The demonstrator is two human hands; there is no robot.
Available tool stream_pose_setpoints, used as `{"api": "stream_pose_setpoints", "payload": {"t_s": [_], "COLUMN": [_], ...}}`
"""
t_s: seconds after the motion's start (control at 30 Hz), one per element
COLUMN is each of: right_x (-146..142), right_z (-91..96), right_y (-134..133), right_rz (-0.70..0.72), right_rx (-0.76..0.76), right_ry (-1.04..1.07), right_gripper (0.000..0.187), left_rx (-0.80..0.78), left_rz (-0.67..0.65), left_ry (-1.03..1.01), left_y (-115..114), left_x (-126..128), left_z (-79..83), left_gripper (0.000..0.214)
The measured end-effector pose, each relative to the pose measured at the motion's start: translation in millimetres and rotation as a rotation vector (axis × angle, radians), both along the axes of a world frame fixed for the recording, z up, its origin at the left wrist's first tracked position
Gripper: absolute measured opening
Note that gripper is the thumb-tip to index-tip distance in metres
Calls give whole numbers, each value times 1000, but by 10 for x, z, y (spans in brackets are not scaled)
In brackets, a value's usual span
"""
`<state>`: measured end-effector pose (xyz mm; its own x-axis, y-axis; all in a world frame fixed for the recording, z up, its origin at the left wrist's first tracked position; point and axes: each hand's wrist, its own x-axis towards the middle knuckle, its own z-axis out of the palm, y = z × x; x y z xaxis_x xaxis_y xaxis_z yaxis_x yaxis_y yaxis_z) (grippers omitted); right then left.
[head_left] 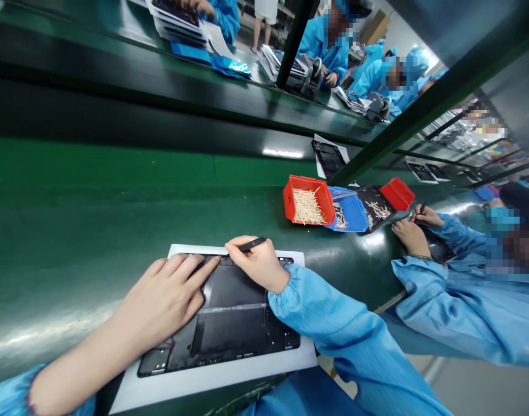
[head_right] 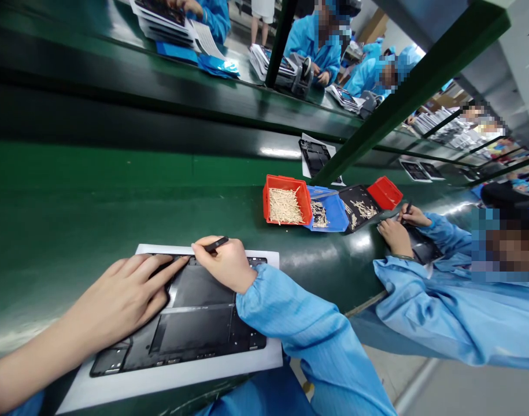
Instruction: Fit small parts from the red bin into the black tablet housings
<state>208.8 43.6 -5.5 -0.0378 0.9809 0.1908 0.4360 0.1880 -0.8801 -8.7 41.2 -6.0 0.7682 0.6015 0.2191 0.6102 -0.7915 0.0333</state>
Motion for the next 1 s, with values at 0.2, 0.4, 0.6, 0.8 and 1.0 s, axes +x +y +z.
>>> {"api": "stream_pose_setpoints", "payload": {"t_s": [0.2,0.4,0.6,0.8,1.0], "right_x": [1,2,20,42,62], "right_z": [-5,20,21,22,67], "right_y": [-14,-51,-70,-97,-132], "right_rz": [7,51,16,-95,-53], "right_rx": [95,191,267,276,269], "right_ry": [-109,-242,-283,-219,-150], "right_gripper": [20,21,24,27,19], "left_rx": [36,56,60,80,95], "left_rz": [10,6,15,22,21], "left_ry": [38,17,2,-3,-9], "left_y": [-15,-32,-44,-48,-48], "left_x": [44,30,26,49,70], "left_z": [51,10,9,26,40], "left_gripper": [45,46,47,46,47]}}
